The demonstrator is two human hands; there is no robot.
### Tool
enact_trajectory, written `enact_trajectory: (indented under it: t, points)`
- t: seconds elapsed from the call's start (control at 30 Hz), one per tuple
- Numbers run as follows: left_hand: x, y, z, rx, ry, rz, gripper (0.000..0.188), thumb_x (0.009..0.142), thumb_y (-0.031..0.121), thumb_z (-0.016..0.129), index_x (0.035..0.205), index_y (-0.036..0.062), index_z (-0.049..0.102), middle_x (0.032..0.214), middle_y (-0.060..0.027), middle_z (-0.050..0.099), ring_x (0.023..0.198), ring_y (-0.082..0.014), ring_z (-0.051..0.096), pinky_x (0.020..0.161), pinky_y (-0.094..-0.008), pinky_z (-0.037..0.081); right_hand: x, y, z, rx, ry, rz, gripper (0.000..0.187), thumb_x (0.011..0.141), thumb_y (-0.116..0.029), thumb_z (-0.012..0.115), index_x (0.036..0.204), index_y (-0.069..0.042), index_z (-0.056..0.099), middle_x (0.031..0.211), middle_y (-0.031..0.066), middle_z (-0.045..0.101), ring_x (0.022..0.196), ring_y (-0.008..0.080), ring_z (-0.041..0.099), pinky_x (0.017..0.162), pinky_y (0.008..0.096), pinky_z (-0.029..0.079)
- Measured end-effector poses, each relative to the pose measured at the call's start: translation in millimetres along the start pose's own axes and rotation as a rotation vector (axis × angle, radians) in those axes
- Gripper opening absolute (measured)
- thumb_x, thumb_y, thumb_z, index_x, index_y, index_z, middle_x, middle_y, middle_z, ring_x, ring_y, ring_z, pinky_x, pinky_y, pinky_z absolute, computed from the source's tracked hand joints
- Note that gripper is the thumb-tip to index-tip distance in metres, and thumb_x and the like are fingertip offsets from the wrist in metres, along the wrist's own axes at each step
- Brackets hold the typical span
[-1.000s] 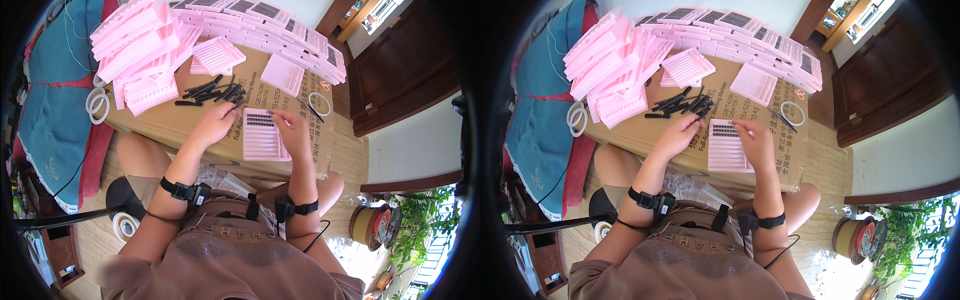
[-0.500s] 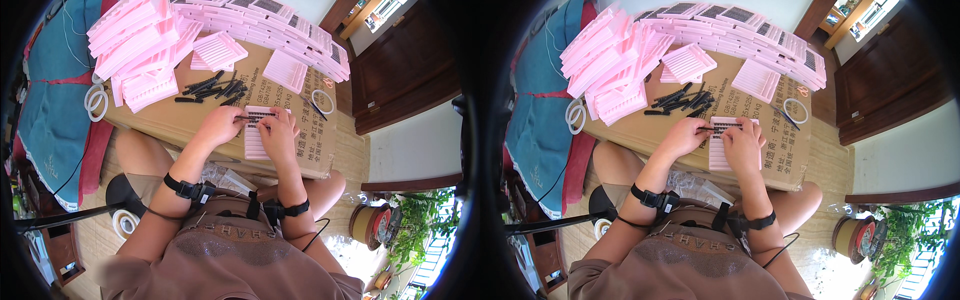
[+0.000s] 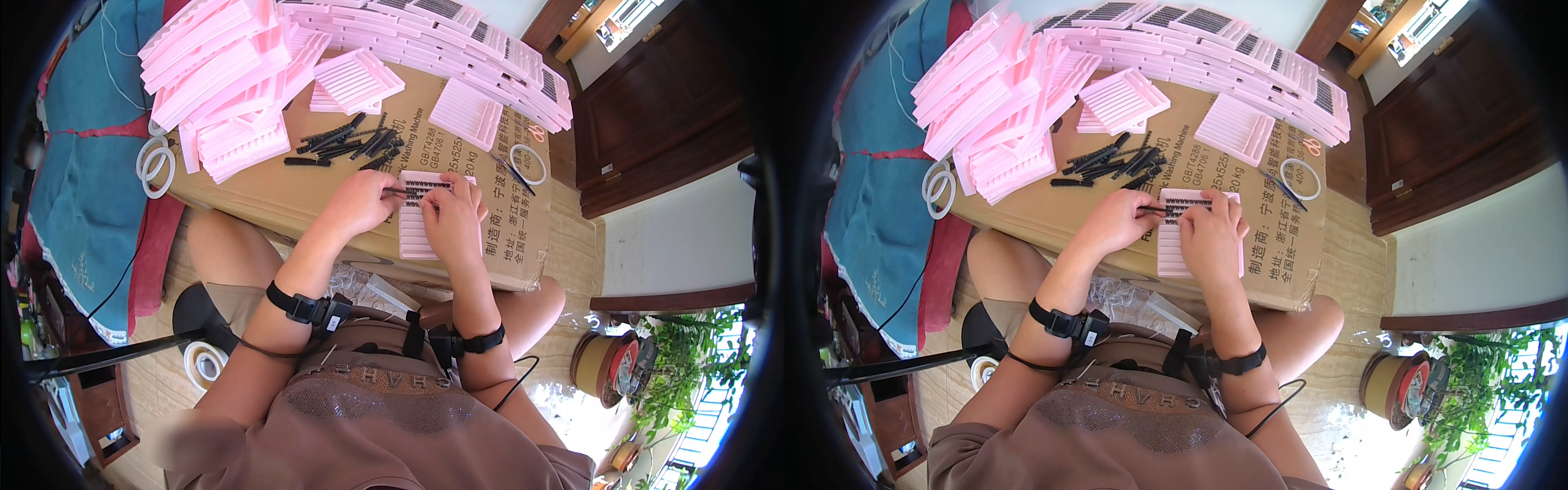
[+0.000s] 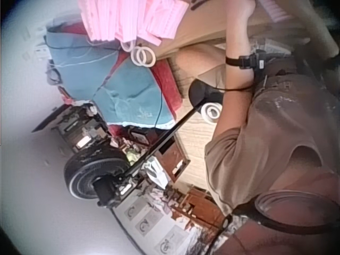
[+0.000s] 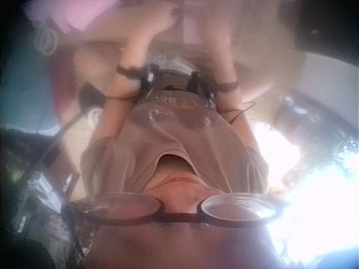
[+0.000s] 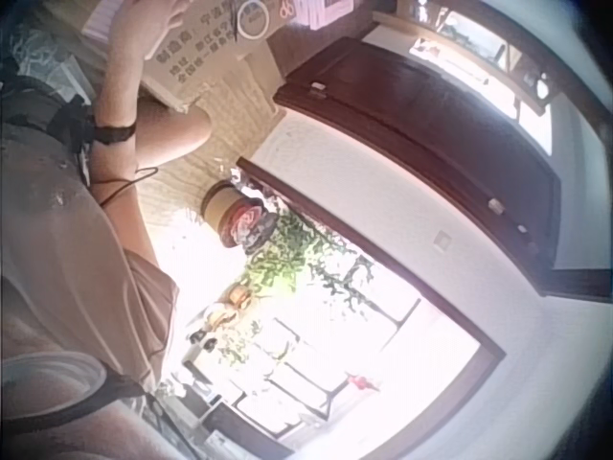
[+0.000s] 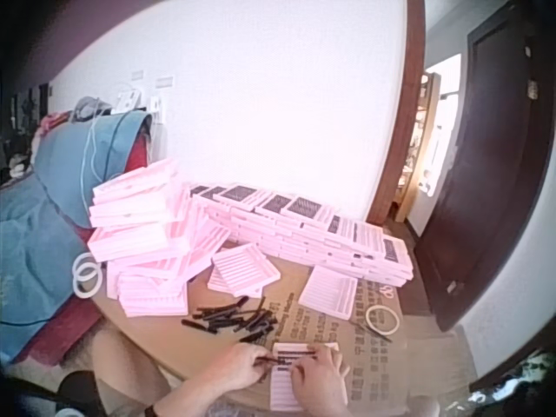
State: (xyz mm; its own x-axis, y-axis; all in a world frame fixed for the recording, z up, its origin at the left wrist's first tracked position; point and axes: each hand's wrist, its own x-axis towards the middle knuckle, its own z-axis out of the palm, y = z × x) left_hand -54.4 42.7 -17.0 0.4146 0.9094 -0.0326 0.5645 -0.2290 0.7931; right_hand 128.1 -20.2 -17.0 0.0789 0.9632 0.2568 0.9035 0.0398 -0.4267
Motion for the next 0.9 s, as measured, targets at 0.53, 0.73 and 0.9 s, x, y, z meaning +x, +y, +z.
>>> enact_trajectory:
  t: [0.53,0.73,0.9]
  points:
    - [10,7,6,0.19,0.103,0.1,0.025,0.077,0.023,0.084,0.089,0.0021,0.078,0.082,-0.0198,0.072,0.079,-0.037,0.07,0.071,-0.0447,0.054,-2,23,-20,0.05,0.018,0.086,0.015,0.08,-0.027,0.082,0.087,-0.014,0.081,0.134,0.0052,0.061,0.128,0.0345,0.047,0.107,0.0517,0.029]
    - [10,7,4,0.094,0.066,0.042,0.025,0.077,0.024,0.083,0.087,0.0015,0.078,0.079,-0.0207,0.071,0.072,-0.0354,0.07,0.067,-0.0424,0.053,1,37,-20,0.056,0.046,0.137,0.013,0.08,-0.027,0.083,0.085,-0.015,0.081,0.133,0.0049,0.061,0.127,0.0348,0.046,0.108,0.052,0.028]
    - [10,7,4,0.094,0.058,0.038,0.025,0.078,0.024,0.084,0.087,0.001,0.078,0.078,-0.0203,0.071,0.071,-0.0341,0.07,0.066,-0.0416,0.054,5,34,-21,0.015,0.02,0.148,0.012,0.079,-0.026,0.082,0.081,-0.014,0.081,0.131,0.0053,0.062,0.128,0.035,0.045,0.108,0.0522,0.028]
